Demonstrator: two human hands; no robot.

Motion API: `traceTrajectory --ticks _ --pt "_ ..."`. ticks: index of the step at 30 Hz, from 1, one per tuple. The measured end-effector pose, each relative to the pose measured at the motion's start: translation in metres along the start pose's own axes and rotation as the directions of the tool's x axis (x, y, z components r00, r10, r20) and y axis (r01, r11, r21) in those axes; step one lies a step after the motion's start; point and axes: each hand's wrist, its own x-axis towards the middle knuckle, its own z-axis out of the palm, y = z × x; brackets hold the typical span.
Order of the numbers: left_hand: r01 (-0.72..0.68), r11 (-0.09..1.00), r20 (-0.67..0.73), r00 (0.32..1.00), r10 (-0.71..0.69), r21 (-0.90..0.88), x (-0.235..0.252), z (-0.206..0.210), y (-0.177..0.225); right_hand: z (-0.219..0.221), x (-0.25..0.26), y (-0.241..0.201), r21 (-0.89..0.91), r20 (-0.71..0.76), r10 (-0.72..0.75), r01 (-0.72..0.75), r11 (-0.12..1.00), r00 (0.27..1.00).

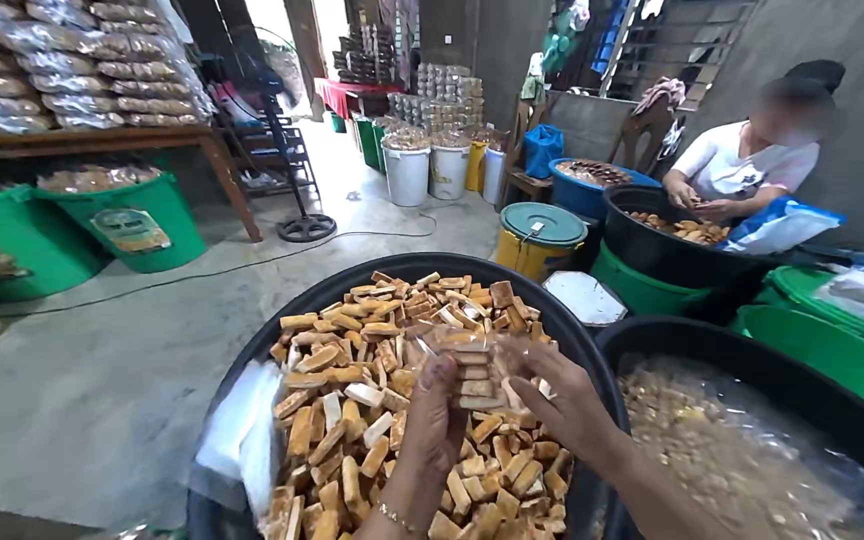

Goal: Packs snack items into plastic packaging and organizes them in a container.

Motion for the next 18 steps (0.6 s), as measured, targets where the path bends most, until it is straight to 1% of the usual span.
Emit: traceTrajectory --ticks 2,3,5,6,7,8,9,10,11,12,14,16,17,18 --pt "-0.045 0.999 -0.018 0.999 0.045 0.019 0.005 -0.003 0.007 -0.010 -0.005 -0.002 0.223 0.133 0.159 -0.185 0.957 0.978" --pt "-0.046 0.998 -0.026 0.999 0.047 0.036 0.006 -0.003 0.008 -0.015 -0.006 -0.002 0.308 0.241 0.218 -0.287 0.907 0.946" --pt "-0.009 0.999 -0.014 1.000 0.009 0.054 0.005 -0.002 0.007 -0.020 -0.005 -0.001 0.444 0.470 0.255 -0.476 0.759 0.845" --pt "0.018 0.998 -0.008 1.000 -0.017 0.062 0.004 0.000 0.005 -0.019 -0.005 0.000 0.489 0.541 0.255 -0.547 0.679 0.801" --pt "0.044 0.997 -0.016 0.999 -0.043 0.063 0.003 0.001 0.003 -0.018 -0.004 0.003 0.517 0.578 0.261 -0.594 0.616 0.773" --pt "0.066 0.996 -0.027 0.998 -0.064 0.066 0.003 0.002 0.003 -0.017 -0.004 0.004 0.527 0.592 0.277 -0.624 0.577 0.757" --pt "0.089 0.993 -0.041 0.995 -0.086 0.077 0.003 0.003 0.003 -0.018 -0.004 0.005 0.519 0.594 0.298 -0.639 0.567 0.747" --pt "0.118 0.988 -0.049 0.992 -0.113 0.096 0.004 0.003 0.005 -0.020 -0.004 0.006 0.488 0.592 0.324 -0.648 0.584 0.738" --pt "0.146 0.981 -0.026 0.989 -0.144 0.128 0.006 0.000 0.009 -0.024 -0.003 0.007 0.440 0.606 0.340 -0.660 0.609 0.719" --pt "0.163 0.970 0.023 0.985 -0.170 0.183 0.009 -0.004 0.012 -0.030 -0.001 0.009 0.387 0.638 0.335 -0.665 0.639 0.693" --pt "0.140 0.930 0.173 0.963 -0.208 0.341 0.017 -0.017 0.020 -0.044 0.000 0.015 0.318 0.704 0.286 -0.648 0.692 0.651" --pt "0.096 0.875 0.250 0.939 -0.238 0.474 0.021 -0.020 0.022 -0.057 0.000 0.019 0.279 0.754 0.241 -0.631 0.724 0.611" --pt "0.086 0.854 0.270 0.928 -0.255 0.513 0.020 -0.018 0.020 -0.060 -0.002 0.021 0.274 0.759 0.230 -0.618 0.737 0.610" --pt "0.081 0.849 0.287 0.921 -0.264 0.522 0.018 -0.017 0.015 -0.061 -0.005 0.020 0.280 0.739 0.235 -0.605 0.746 0.632"
